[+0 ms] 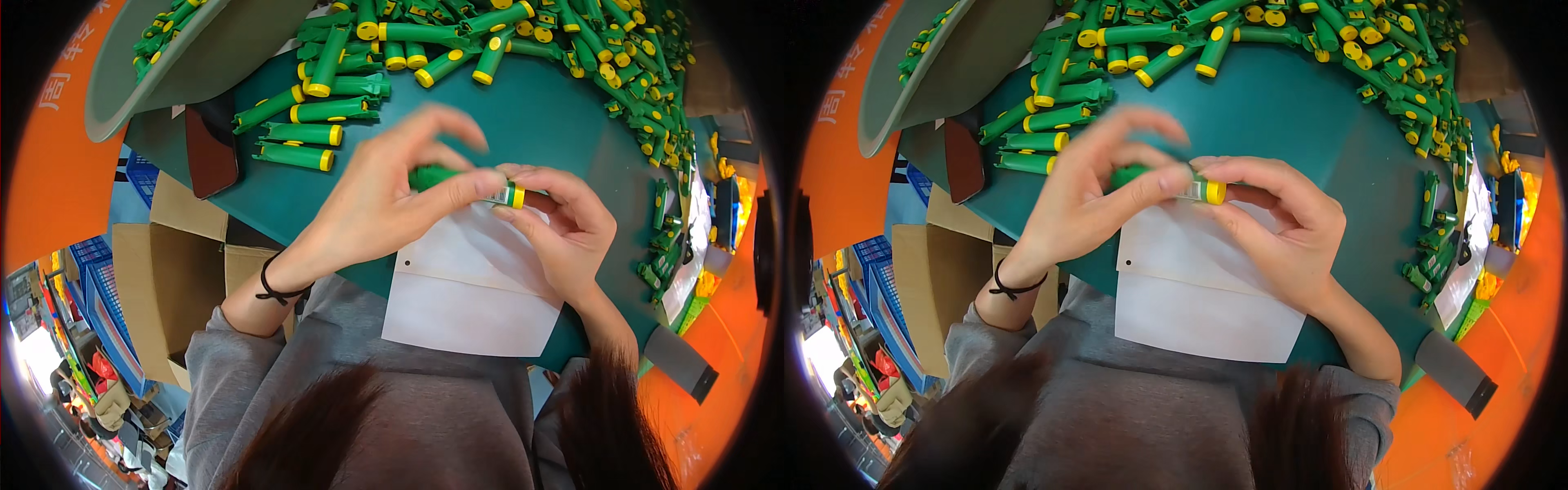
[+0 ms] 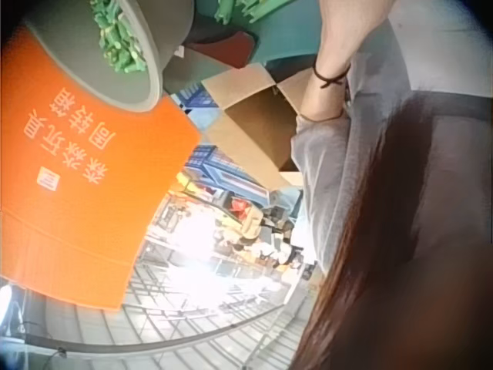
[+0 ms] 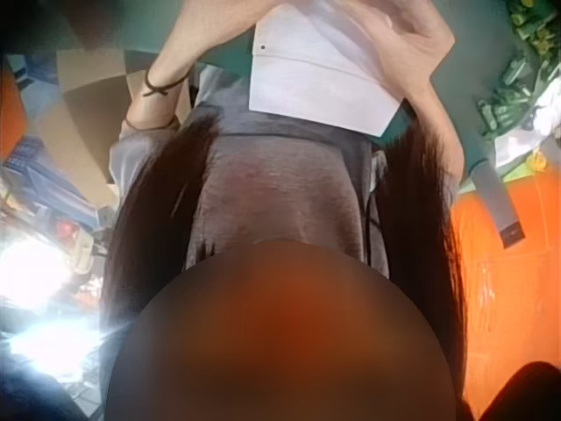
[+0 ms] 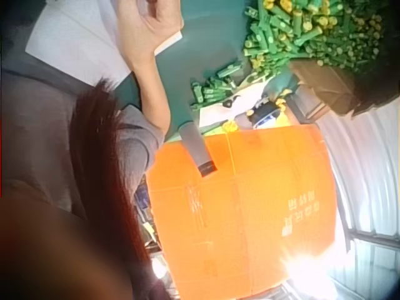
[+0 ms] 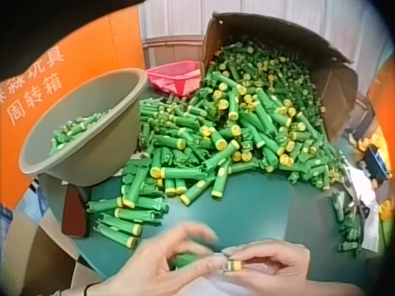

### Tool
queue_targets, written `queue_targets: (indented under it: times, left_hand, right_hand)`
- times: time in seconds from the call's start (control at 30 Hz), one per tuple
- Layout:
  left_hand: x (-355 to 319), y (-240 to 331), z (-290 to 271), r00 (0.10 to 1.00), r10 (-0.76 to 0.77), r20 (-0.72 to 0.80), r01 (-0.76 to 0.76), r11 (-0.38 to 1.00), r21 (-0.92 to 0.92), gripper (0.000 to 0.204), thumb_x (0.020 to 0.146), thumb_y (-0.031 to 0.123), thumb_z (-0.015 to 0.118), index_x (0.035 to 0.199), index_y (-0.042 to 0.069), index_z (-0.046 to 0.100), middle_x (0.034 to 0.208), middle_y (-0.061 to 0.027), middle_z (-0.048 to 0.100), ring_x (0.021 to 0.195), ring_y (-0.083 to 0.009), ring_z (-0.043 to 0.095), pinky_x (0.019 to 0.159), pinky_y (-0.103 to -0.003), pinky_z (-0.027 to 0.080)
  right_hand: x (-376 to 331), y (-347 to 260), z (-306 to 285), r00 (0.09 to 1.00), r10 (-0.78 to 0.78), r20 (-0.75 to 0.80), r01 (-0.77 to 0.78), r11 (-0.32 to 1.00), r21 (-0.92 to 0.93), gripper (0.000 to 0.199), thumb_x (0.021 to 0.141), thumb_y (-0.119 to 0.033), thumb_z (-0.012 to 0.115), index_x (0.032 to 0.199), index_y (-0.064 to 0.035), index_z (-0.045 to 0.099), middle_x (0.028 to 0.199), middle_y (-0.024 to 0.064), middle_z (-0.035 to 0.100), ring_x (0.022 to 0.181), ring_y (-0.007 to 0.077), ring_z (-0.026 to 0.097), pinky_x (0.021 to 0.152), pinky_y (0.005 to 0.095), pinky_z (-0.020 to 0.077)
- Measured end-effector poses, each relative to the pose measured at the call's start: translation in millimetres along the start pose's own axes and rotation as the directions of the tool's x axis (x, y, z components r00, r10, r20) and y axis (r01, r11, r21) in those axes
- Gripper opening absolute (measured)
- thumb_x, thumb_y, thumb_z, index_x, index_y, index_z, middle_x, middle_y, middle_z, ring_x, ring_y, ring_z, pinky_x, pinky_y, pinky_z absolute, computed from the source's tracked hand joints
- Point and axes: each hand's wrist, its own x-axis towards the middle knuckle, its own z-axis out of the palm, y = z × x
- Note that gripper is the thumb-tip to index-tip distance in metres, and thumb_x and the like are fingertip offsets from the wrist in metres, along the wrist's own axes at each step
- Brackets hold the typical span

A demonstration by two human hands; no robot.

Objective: Peeling small barcoded stickers from a sheet and precisely applying them to green and yellow plastic toy components.

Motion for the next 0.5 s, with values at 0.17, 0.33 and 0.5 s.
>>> queue_targets:
  times: [0.17,0.33,0.5]
  left_hand:
    - [-2.5,7.8,-2.4,0.928,-0.283,0.243,0.286,0.958,0.026,0.032,0.099,0.031,0.065,0.090,0.001,0.070,0.071,-0.0019,0.065,0.059,-0.0042,0.054,0.053,-0.021,0.040]
    - [-2.4,-0.4,-23.3,0.997,0.075,-0.002,-0.074,0.985,0.158,0.021,0.099,0.025,0.066,0.102,0.008,0.077,0.069,0.0014,0.063,0.063,-0.0042,0.053,0.056,-0.023,0.043]
    - [26.2,75.2,-146.8,0.447,0.789,-0.422,-0.019,0.480,0.877,0.025,0.099,0.019,0.062,0.115,0.004,0.073,0.091,-0.0073,0.073,0.090,-0.0141,0.069,0.079,-0.028,0.053]
  right_hand:
    - [-3.2,0.4,3.8,0.996,0.094,-0.008,-0.093,0.994,0.052,0.041,0.084,0.012,0.070,0.123,0.0053,0.060,0.120,0.0146,0.067,0.112,0.0230,0.065,0.100,0.0368,0.0536]
    - [9.2,-14.7,5.7,0.972,0.223,-0.078,-0.217,0.973,0.078,0.049,0.080,0.010,0.074,0.126,0.0023,0.058,0.128,0.0142,0.060,0.120,0.0216,0.059,0.102,0.0364,0.0496]
    - [6.8,-22.0,-15.8,0.978,0.210,0.013,-0.143,0.709,-0.691,0.038,0.074,-0.015,0.085,0.107,-0.0050,0.068,0.116,0.0105,0.058,0.105,0.0244,0.057,0.087,0.0347,0.0484]
